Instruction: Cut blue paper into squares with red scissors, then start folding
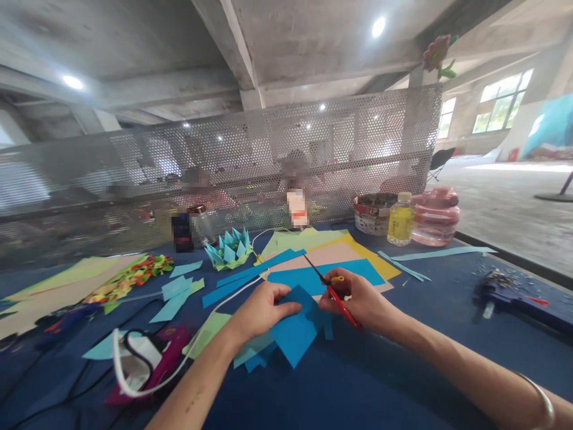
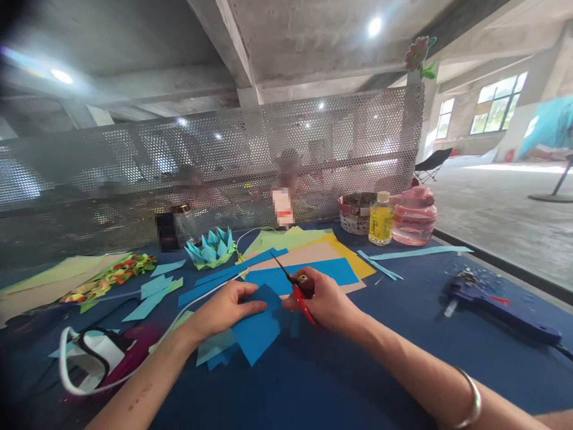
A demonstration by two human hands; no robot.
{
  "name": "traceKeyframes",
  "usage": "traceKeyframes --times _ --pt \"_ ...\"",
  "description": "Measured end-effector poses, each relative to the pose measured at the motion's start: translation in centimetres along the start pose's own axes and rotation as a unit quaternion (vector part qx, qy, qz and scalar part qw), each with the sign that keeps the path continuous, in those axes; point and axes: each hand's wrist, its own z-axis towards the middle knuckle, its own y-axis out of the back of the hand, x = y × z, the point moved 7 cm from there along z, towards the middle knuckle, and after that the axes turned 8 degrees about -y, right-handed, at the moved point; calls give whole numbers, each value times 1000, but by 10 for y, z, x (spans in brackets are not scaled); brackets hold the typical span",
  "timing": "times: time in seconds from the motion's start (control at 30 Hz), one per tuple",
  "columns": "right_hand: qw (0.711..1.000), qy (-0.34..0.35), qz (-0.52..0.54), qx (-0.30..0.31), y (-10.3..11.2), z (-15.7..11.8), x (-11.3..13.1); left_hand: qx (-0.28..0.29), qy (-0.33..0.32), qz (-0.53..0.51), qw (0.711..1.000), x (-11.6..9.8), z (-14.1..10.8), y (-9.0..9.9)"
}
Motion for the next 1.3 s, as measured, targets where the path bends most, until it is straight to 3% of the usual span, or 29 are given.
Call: traceKeyframes --times 0.1,0.17,0.3,0.43,0.57,0.7,0.87,1.0,1.13,1.3 --pt "999 -10 9 31 -7 -3 1 7 -6 -56 998 -1 3 -17" --pt "1000 -6 0 20 -5 -3 0 -2 -2 -43 999 4 6 -18" --pt "999 5 9 -37 11 5 -4 -122 34 79 989 30 14 18" --pt "994 -16 40 -103 31 12 -11 -171 76 173 967 60 24 45" --pt "989 -50 60 -124 38 10 -12 -136 78 238 959 73 35 42" --pt "989 -54 76 -117 37 8 -9 -92 52 263 959 72 43 33" --pt "989 -54 82 -108 37 8 -9 -88 40 268 959 67 50 36" --pt "989 -49 87 -105 38 9 -10 -119 50 231 964 62 53 40" --pt "988 -51 99 -111 39 10 -11 -149 69 129 978 56 51 37" --pt "986 -66 98 -118 38 9 -10 -98 88 -107 985 46 41 8"
